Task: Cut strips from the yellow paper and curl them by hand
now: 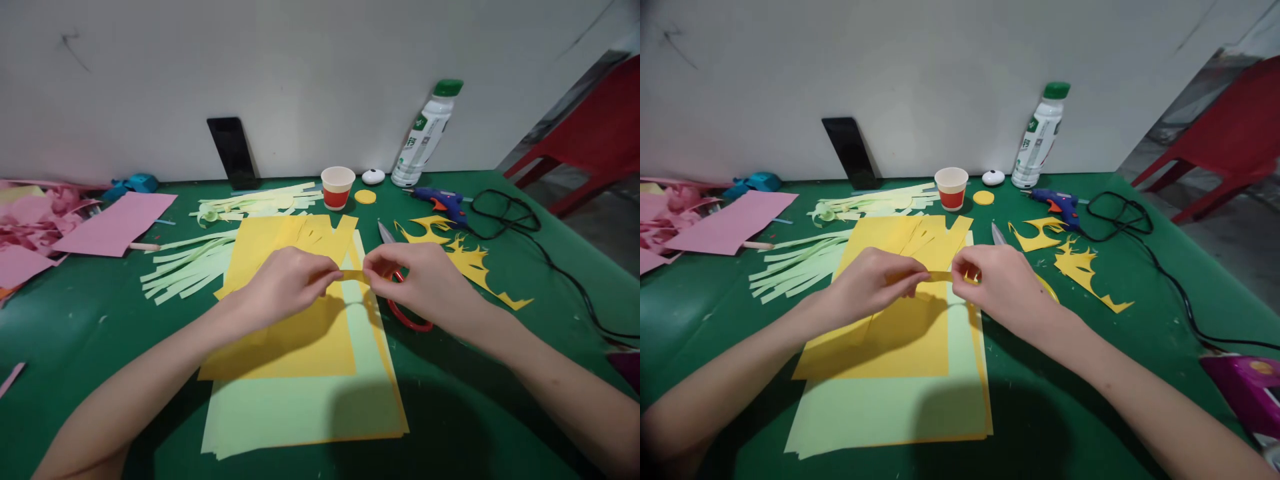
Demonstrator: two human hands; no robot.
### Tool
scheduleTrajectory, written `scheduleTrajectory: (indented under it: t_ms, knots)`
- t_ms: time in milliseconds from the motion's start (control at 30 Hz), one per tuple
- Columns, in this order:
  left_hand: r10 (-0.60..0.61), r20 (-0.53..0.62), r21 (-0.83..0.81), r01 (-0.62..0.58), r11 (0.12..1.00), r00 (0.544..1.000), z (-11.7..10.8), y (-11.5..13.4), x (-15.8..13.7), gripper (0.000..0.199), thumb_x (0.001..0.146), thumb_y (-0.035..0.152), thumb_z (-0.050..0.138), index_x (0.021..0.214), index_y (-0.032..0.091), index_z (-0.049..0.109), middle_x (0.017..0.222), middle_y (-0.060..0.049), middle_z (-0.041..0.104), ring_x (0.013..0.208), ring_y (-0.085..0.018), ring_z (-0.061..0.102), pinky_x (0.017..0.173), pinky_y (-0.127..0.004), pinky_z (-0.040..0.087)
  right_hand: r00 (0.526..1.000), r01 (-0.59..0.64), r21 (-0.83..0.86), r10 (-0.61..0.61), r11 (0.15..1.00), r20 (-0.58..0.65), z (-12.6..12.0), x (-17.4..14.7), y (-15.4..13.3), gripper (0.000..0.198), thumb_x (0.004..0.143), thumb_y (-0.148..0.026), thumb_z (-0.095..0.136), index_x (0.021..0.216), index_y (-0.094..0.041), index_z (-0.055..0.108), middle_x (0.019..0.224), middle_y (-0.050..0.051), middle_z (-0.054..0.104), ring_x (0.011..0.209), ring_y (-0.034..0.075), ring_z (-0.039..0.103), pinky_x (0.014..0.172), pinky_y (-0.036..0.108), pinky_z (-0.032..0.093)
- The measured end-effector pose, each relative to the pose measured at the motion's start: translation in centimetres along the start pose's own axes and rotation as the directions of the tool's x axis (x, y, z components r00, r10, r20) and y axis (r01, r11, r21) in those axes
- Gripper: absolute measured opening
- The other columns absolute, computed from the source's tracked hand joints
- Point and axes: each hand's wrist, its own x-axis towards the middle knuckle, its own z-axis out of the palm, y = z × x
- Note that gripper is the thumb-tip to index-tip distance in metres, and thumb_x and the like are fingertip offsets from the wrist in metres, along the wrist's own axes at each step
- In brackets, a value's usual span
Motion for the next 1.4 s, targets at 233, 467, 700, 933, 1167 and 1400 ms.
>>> scheduleTrajectory:
  t_ms: [233,467,700,933,1167,1400]
  knots:
    - [-0.161,-0.074,-0.099,0.153,0.983,0.984,-2.9,-1.2,0.2,0.025,0.081,0.033,0.051,0.071,0.015,0.066,0.055,0.001,0.063,0.045,-0.007,0.050,0.046,-0.018,0.036,0.997,-0.058,-0.033,0.056,0.998,-0.043,-1.3,0.4,0.8,0.012,0.071,-0.018,0.051,0.059,-0.020,0.051,0.058,-0.001,0.061,0.052,0.013,0.057,0.051,0.024,0.044]
    - [-0.189,-0.141,-0.053,0.183,0.982,0.972,-5.1,-3.0,-0.2,0.024,0.077,0.034,0.055,0.064,0.017,0.066,0.055,0.001,0.063,0.041,-0.007,0.041,0.041,-0.019,0.030,0.987,-0.159,-0.138,0.154,0.978,-0.045,-3.3,0.6,3.1,0.015,0.072,-0.023,0.051,0.058,-0.020,0.054,0.056,0.000,0.062,0.051,0.014,0.057,0.049,0.025,0.041]
    - [-0.178,-0.112,-0.062,0.172,0.983,0.978,-5.5,-3.6,-0.4,0.025,0.077,0.035,0.054,0.063,0.018,0.067,0.053,0.001,0.063,0.042,-0.007,0.042,0.039,-0.019,0.028,0.989,-0.107,-0.181,0.086,0.978,-0.121,-3.4,1.5,5.5,0.019,0.075,-0.033,0.051,0.081,-0.017,0.061,0.085,0.008,0.068,0.075,0.022,0.062,0.067,0.035,0.046]
    - [-0.112,0.029,-0.198,0.115,0.973,0.993,-5.0,-4.1,-0.1,0.020,0.074,0.036,0.058,0.076,0.019,0.069,0.054,0.002,0.063,0.044,-0.007,0.046,0.042,-0.017,0.034,0.974,0.103,0.137,-0.128,0.985,0.187,-0.7,1.4,3.4,0.026,0.080,-0.041,0.048,0.079,-0.020,0.064,0.086,0.003,0.067,0.076,0.018,0.059,0.091,0.041,0.037]
    - [-0.092,-0.140,-0.895,-0.086,0.438,0.986,-0.9,-4.6,1.6,0.035,0.073,0.035,0.062,0.106,0.025,0.053,0.082,0.000,0.061,0.075,-0.013,0.059,0.057,-0.021,0.048,0.984,-0.180,0.526,0.154,0.831,0.094,-0.6,1.3,1.2,0.019,0.075,-0.038,0.056,0.069,-0.022,0.063,0.081,0.000,0.064,0.077,0.015,0.056,0.070,0.027,0.043]
    - [-0.079,0.315,-0.878,0.322,0.355,0.946,5.8,-3.0,1.3,0.025,0.075,0.036,0.061,0.077,0.011,0.063,0.066,-0.004,0.063,0.055,-0.010,0.057,0.056,-0.024,0.045,0.957,-0.202,0.335,0.113,0.920,0.268,2.5,3.3,0.9,0.034,0.080,-0.042,0.046,0.080,-0.015,0.066,0.070,0.003,0.061,0.058,0.012,0.052,0.053,0.025,0.043]
